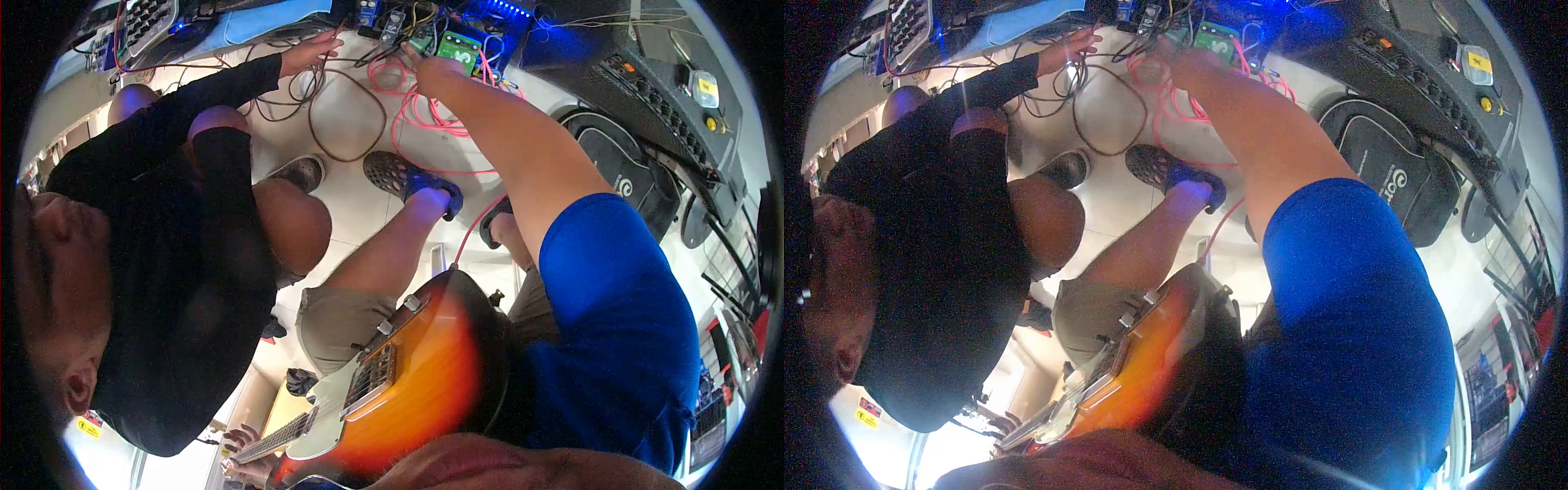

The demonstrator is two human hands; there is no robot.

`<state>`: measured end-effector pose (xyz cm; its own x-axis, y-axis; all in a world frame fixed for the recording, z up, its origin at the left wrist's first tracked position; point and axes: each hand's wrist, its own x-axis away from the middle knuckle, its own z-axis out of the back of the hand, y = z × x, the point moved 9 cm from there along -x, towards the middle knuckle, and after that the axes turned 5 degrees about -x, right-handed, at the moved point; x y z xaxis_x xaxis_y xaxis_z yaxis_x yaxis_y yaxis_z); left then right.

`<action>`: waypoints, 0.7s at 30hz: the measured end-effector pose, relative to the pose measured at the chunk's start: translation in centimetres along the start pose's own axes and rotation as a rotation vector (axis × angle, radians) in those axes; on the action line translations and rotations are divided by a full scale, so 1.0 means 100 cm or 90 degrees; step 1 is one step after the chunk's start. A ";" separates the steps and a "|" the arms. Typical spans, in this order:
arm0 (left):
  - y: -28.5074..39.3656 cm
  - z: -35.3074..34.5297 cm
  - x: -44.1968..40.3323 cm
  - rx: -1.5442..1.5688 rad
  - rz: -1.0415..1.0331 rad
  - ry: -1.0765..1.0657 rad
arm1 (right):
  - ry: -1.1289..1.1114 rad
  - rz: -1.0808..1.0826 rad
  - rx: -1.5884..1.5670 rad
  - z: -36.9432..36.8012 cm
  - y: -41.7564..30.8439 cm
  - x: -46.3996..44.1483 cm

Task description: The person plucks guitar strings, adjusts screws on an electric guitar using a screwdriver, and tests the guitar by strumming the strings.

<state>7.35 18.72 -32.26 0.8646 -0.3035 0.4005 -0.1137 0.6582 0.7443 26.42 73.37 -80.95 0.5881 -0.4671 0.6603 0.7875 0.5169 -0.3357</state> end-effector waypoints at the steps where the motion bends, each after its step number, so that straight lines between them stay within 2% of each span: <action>1: -0.003 -0.074 -0.065 -0.059 -0.027 -0.107 | 0.006 0.003 -0.040 0.006 -0.003 0.008; 5: -0.031 -0.406 -0.323 -0.215 -0.147 -0.510 | -0.025 0.066 0.015 0.036 -0.024 0.032; 7: -0.042 -0.515 -0.395 -0.268 -0.160 -0.628 | 0.004 0.066 0.008 0.041 -0.027 0.032; 9: -0.052 -0.582 -0.436 -0.305 -0.148 -0.703 | 0.049 0.067 0.009 0.019 -0.009 0.009; 10: -0.056 -0.603 -0.449 -0.321 -0.140 -0.734 | 0.076 0.067 0.008 0.001 0.002 -0.006; 13: -0.070 -0.623 -0.466 -0.340 -0.111 -0.768 | -0.053 -0.016 0.050 0.017 -0.014 0.005; 17: -0.066 -0.621 -0.459 -0.336 -0.104 -0.808 | 0.058 0.050 0.013 0.029 -0.042 -0.009; 21: -0.072 -0.608 -0.460 -0.354 -0.171 -0.799 | 0.189 0.149 0.030 0.069 -0.083 -0.025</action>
<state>-1.85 69.82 -88.53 -0.2148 -0.6741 0.7067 0.4462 0.5760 0.6850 17.16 75.24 -75.19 0.7846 -0.5161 0.3436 0.6199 0.6637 -0.4185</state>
